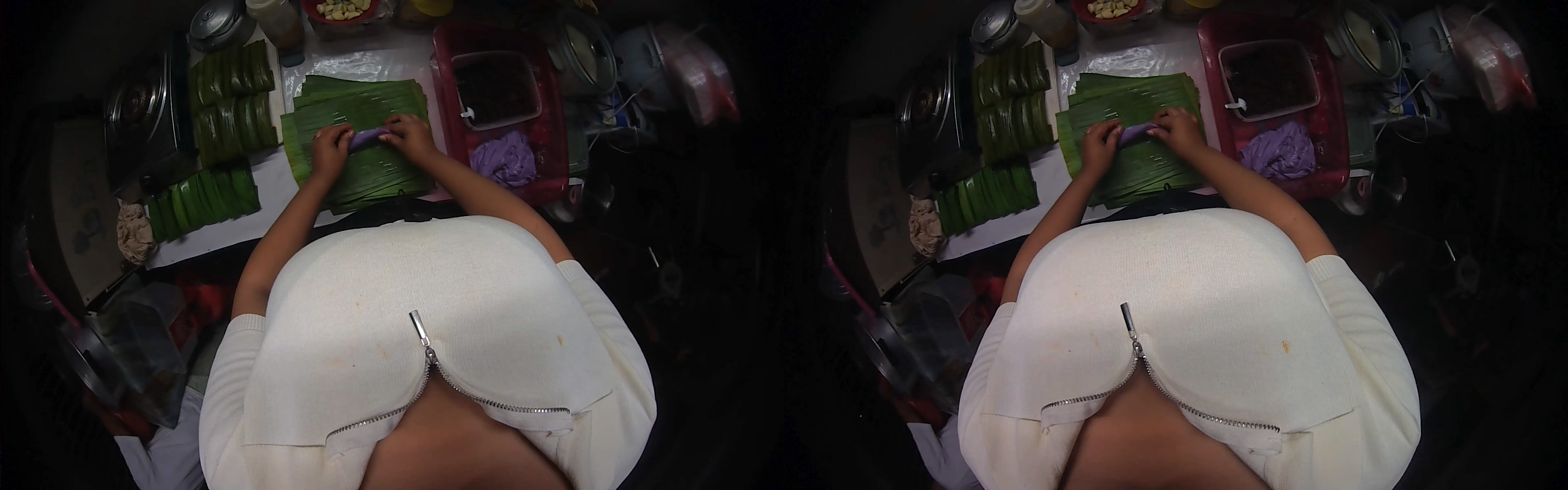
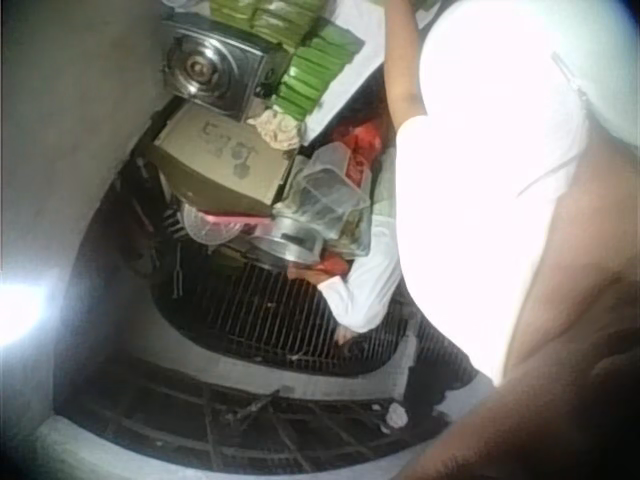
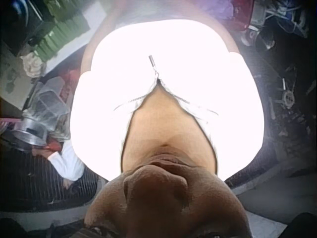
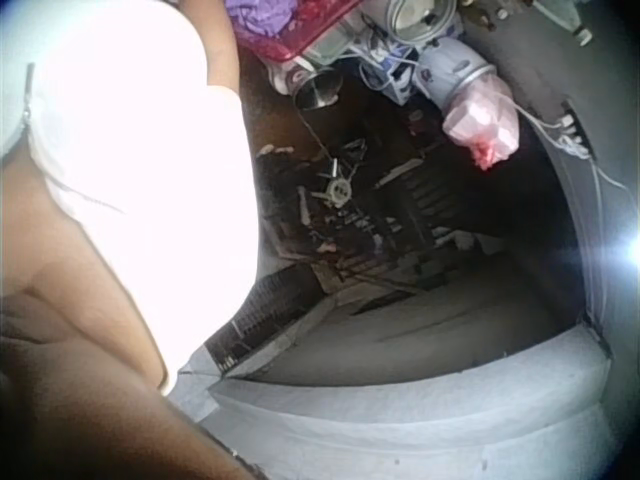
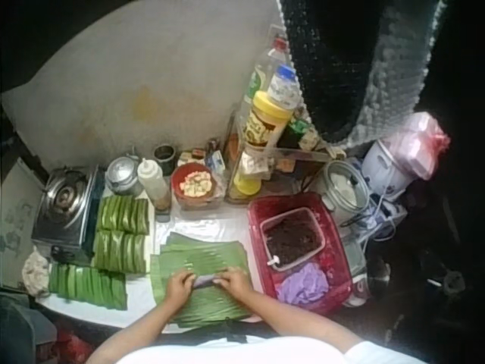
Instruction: The person arranges banana leaves on a table, places a purple dough ball on a leaf, flattens it, and spreads a dark filling over it using a spoon. The person then folds the leaf around the filling to form a parcel.
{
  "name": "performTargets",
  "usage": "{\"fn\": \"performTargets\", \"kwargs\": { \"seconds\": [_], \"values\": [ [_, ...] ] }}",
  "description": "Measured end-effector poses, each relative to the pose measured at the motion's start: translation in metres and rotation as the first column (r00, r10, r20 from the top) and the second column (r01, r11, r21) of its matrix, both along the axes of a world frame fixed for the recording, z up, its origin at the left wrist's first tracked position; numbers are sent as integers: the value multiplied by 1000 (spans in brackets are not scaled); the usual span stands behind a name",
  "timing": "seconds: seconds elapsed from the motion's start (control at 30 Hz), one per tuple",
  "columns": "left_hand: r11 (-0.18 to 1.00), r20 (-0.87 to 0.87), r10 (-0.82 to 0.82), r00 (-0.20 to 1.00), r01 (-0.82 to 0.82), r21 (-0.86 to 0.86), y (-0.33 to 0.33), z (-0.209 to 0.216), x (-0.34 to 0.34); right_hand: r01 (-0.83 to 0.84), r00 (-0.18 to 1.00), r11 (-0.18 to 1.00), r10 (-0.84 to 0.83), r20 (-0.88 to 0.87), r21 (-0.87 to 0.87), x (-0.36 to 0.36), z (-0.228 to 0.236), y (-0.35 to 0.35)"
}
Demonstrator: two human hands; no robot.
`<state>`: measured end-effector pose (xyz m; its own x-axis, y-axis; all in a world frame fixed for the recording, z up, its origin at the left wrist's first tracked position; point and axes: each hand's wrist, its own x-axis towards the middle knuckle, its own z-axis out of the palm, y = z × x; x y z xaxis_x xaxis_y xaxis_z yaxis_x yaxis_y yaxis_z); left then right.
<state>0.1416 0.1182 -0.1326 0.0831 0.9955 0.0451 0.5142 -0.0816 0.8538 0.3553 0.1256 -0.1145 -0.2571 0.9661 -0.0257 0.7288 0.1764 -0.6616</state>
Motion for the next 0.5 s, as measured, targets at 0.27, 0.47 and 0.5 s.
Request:
{"fn": "performTargets", "kwargs": {
  "seconds": [0.27, 0.47, 0.5],
  "values": [
    [991, -364, 13, 931, 36, 129, -10, 9, 11, 145, 989, 989, -145, -1, -24, -1, -10, 6],
    [952, -614, -129, 778, 272, 144, -34, 5, 30, 317, 943, 929, -330, -41, -189, -10, -3, 11],
    [954, -614, -136, 777, 270, 130, -32, 1, 29, 323, 942, 930, -333, -33, -177, -11, -3, 12]
  ]
}}
